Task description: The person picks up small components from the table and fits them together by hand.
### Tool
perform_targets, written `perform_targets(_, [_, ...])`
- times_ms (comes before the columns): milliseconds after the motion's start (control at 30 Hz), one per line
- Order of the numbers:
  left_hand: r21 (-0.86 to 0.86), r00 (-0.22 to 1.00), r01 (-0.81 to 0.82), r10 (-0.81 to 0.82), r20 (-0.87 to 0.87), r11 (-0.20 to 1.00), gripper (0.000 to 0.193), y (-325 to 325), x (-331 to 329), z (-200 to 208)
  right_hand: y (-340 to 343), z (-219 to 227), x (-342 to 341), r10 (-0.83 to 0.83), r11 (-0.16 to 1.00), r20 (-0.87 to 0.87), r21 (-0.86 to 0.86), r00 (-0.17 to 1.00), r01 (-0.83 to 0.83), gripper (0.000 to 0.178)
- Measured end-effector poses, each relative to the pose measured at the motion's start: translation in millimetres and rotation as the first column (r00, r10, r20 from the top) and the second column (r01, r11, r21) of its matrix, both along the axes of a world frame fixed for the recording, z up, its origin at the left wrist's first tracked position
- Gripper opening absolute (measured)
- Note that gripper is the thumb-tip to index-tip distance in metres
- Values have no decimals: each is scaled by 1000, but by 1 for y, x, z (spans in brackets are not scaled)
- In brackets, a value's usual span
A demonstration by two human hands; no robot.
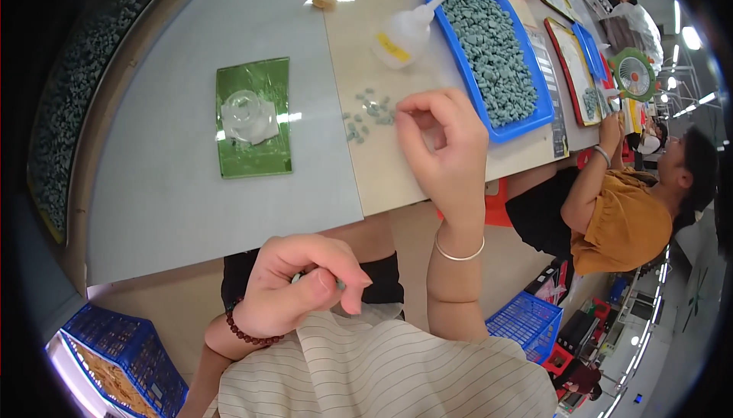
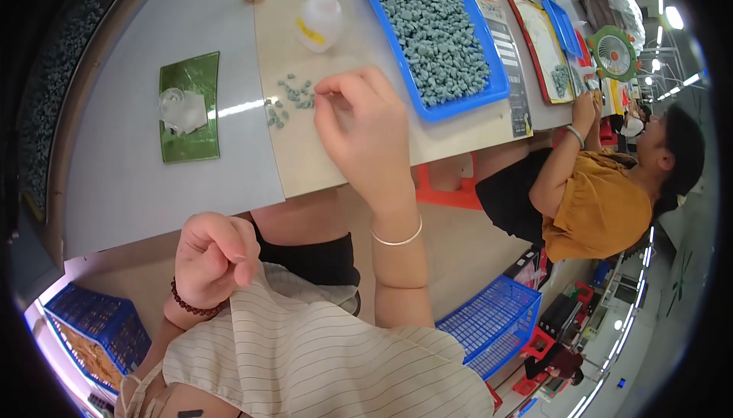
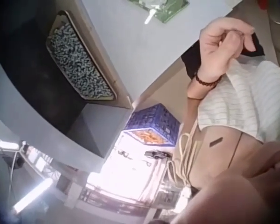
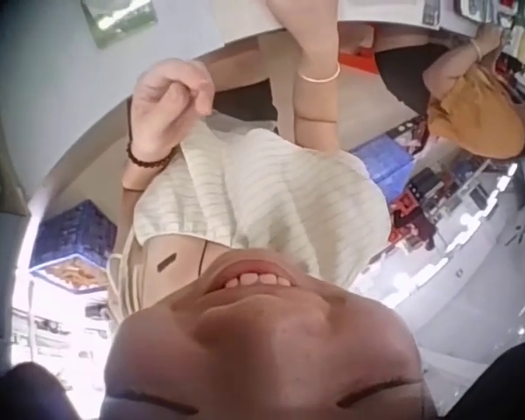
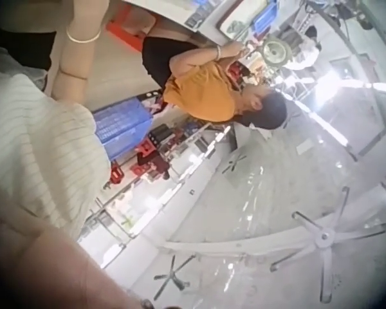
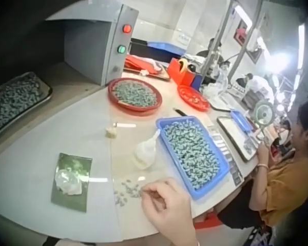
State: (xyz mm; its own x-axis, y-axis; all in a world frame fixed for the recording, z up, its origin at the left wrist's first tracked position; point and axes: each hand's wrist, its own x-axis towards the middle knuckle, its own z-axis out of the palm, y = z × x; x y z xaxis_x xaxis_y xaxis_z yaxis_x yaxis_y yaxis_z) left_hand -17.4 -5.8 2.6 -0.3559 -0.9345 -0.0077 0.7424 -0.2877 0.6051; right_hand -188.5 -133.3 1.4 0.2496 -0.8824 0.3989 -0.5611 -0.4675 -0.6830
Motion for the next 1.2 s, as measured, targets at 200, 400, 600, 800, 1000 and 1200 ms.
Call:
perform_targets(200, [-104, 995, 88, -93, -43, 991, 21, -10, 4, -9, -5, -7, -1, 19, 991, -116, -129, 993, -34, 11])
perform_targets(400, [-194, 963, -32, 82, 258, 981, 16, -14, 7, 4, -1, 10, 5, -84, 979, -314, -203, 946, 19, 8])
perform_targets(600, [-82, 846, -233, 243, 475, 969, 17, -5, 0, 25, 17, 14, 5, -7, 999, -6, -36, 1000, 7, 16])
perform_targets(800, [-302, 645, -290, 419, 639, 908, 9, -1, 1, 24, 69, 41, 26, 463, 881, 126, -171, 878, -440, 21])
perform_targets(1000, [-341, 630, -242, 414, 656, 908, 10, 1, 5, 26, 80, 45, 24, 362, 908, -38, -209, 931, -362, 18])
perform_targets(1200, [-314, 631, -194, 364, 685, 929, 11, 3, 7, 25, 83, 46, 20, 393, 892, -11, -236, 919, -385, 19])
